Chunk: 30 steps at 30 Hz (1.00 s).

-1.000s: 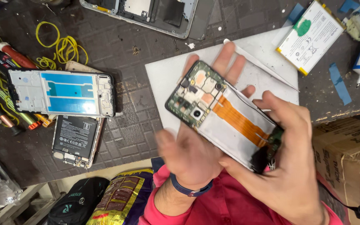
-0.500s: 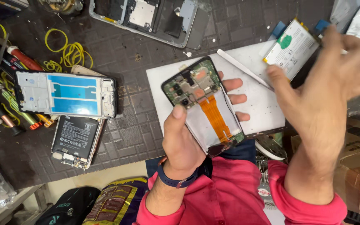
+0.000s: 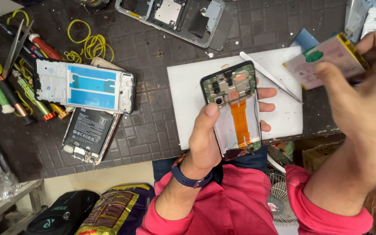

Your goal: The person repairs a smartphone by removing the battery, adjusting internal components, and reinserting the battery. They use a plastic spudger and tweezers to manipulate the ribbon cable and connectors while working on a cluttered workbench.

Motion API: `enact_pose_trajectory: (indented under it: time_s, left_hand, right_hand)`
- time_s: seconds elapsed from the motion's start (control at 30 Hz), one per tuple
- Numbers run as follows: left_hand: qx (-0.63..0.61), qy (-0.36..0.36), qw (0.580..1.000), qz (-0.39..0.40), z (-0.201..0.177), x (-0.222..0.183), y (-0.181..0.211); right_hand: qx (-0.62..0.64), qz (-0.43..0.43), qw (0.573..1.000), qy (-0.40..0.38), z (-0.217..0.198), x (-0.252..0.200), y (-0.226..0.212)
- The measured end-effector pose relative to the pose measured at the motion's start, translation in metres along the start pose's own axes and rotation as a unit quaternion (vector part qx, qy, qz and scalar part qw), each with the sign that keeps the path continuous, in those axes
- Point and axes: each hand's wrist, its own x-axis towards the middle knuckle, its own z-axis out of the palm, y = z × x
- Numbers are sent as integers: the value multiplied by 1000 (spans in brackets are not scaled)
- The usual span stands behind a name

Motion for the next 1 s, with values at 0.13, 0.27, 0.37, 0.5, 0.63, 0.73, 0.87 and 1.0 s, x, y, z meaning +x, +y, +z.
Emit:
enact_pose_trajectory:
  time_s: [0.13,0.27,0.37,0.5,0.63,0.73,0.87,1.0]
  left_hand:
    - [8,-13,1000,-11,-3,0,-1]
    - [10,-19,1000,-18,-3,-1,-2]
    - [18,-20,1000,-14,-4,-3,-2]
    - [20,9,1000,2,-8,-7,-6]
    - [10,60,998,-3,-12,-8,-12]
    - [-6,36,999,-14,-14,-9,-12]
    - [-7,40,998,-40,-14,-11,-11]
    - [19,26,999,-25,-14,-10,-11]
  right_hand:
    - [3,25,999,-21,-11,-14,-27]
    - [93,6,992,-85,-11,-26,-82]
    - [116,-20,984,-133,-1,-26,-112]
    - [49,-23,980,-189,17,-20,-123]
    - [38,14,975,-220,25,-20,-126]
    - [-5,-58,975,-214,26,-20,-124]
    - [-20,-73,968,-240,24,-19,-120]
    - [-22,-77,972,-223,28,-21,-121]
